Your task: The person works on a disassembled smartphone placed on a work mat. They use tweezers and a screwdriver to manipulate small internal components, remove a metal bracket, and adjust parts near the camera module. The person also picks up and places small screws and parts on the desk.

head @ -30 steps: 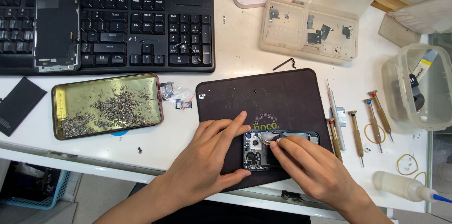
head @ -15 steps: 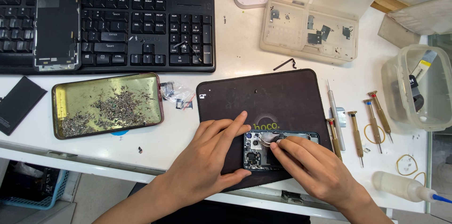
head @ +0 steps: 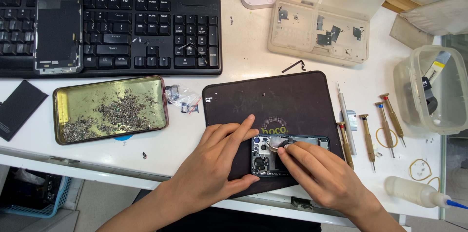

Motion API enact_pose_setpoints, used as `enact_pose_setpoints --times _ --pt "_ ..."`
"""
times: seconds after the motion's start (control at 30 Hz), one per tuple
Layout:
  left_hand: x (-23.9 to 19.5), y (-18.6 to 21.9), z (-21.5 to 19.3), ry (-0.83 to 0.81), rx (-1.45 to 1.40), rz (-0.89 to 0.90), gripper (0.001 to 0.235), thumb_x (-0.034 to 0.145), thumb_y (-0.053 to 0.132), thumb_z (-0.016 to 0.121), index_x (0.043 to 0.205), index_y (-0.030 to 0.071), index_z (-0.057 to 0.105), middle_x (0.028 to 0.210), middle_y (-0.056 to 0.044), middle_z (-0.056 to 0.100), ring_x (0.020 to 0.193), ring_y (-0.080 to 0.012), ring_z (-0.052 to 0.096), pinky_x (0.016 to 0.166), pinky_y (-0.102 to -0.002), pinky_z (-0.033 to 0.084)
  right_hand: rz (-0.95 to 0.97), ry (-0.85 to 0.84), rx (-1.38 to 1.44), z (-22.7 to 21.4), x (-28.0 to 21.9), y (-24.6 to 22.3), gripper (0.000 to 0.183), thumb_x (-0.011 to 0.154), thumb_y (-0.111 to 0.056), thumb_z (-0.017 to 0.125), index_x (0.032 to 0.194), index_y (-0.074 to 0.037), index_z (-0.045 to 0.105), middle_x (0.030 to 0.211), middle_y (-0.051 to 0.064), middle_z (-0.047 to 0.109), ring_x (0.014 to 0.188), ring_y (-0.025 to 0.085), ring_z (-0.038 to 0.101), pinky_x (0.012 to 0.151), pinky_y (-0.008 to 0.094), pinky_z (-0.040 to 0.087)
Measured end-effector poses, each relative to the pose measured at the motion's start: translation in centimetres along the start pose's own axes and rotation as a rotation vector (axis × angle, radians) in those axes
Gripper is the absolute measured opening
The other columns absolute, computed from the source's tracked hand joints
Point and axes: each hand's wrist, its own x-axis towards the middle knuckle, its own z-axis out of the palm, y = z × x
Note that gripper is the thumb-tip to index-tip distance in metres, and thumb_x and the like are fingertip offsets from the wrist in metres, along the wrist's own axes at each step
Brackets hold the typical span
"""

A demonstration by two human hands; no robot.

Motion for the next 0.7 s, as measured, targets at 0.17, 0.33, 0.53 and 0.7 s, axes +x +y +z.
enact_pose_setpoints --times 0.17,0.33,0.53,0.7 --pt "-0.01 -0.06 -0.03 0.001 -0.001 0.006 0.107 0.075 0.028 0.089 0.154 -0.012 0.028 0.133 -0.015 0.063 0.127 -0.0299 0.053 0.108 -0.044 0.042 -0.016 0.001 -0.032 -0.11 0.08 -0.13 0.037 0.081 -0.006 0.070 0.117 0.005 0.071 0.107 0.016 0.068 0.096 0.027 0.071 0.079 0.038 0.062" --pt "-0.04 0.01 -0.07 0.003 0.003 0.009 0.108 0.074 0.027 0.089 0.154 -0.012 0.028 0.133 -0.015 0.063 0.127 -0.0300 0.053 0.108 -0.044 0.041 -0.012 0.007 -0.033 -0.09 0.09 -0.17 0.038 0.080 -0.006 0.071 0.116 0.005 0.072 0.106 0.016 0.068 0.095 0.027 0.071 0.079 0.038 0.062" --pt "-0.01 0.05 -0.06 0.008 0.009 0.012 0.108 0.074 0.028 0.090 0.154 -0.012 0.028 0.133 -0.015 0.063 0.127 -0.0302 0.053 0.108 -0.044 0.041 -0.017 0.024 -0.042 -0.03 0.14 -0.22 0.037 0.080 -0.005 0.070 0.115 0.005 0.071 0.107 0.016 0.068 0.096 0.027 0.071 0.080 0.038 0.062" --pt "-0.02 0.00 -0.05 0.004 0.003 0.013 0.108 0.075 0.028 0.090 0.154 -0.012 0.027 0.133 -0.015 0.063 0.127 -0.0297 0.053 0.109 -0.045 0.041 -0.028 0.016 -0.045 -0.09 0.06 -0.25 0.038 0.080 -0.006 0.070 0.116 0.006 0.071 0.106 0.017 0.068 0.095 0.028 0.071 0.079 0.038 0.062"
